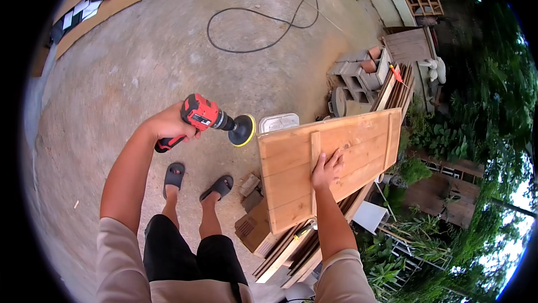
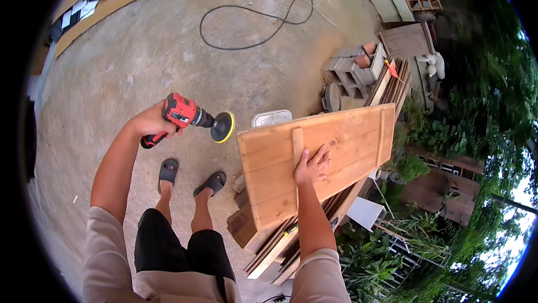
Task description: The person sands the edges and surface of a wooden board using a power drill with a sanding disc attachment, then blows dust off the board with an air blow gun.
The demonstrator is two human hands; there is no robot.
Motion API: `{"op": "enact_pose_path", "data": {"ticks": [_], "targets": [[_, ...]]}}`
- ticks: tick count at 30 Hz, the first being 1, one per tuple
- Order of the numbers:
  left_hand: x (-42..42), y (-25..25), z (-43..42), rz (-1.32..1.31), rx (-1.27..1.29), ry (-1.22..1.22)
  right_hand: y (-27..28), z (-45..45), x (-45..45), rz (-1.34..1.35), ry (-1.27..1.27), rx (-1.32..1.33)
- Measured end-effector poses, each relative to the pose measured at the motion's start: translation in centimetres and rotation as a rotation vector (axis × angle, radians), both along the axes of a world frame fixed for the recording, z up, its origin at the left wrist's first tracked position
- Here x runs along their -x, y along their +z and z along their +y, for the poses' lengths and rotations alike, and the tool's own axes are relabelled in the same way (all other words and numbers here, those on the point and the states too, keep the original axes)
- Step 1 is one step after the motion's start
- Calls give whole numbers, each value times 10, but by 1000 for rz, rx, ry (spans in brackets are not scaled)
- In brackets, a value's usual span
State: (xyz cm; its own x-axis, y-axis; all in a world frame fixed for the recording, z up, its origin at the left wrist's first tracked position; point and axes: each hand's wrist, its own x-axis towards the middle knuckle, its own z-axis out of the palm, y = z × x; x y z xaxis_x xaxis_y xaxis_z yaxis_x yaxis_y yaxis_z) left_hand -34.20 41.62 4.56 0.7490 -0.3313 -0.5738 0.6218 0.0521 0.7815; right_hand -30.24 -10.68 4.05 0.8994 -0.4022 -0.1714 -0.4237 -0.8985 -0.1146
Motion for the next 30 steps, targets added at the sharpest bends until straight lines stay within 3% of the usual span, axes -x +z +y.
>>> {"op": "enact_pose_path", "data": {"ticks": [9, 15, 18, 21, 30], "targets": [[-133, 118, -62, -209, -458, -466, 11, 8, -2, 79, -28, 22], [-192, 143, -138, -194, -585, -717, 20, 12, -3, 97, -22, 7], [-198, 149, -161, -98, -532, -713, 22, 11, -2, 89, -11, -6], [-197, 169, -166, -192, -665, -862, 21, 10, -3, 86, -10, -9], [-157, 174, -117, -102, -702, -762, 18, 8, -1, 84, -6, 10]]}}
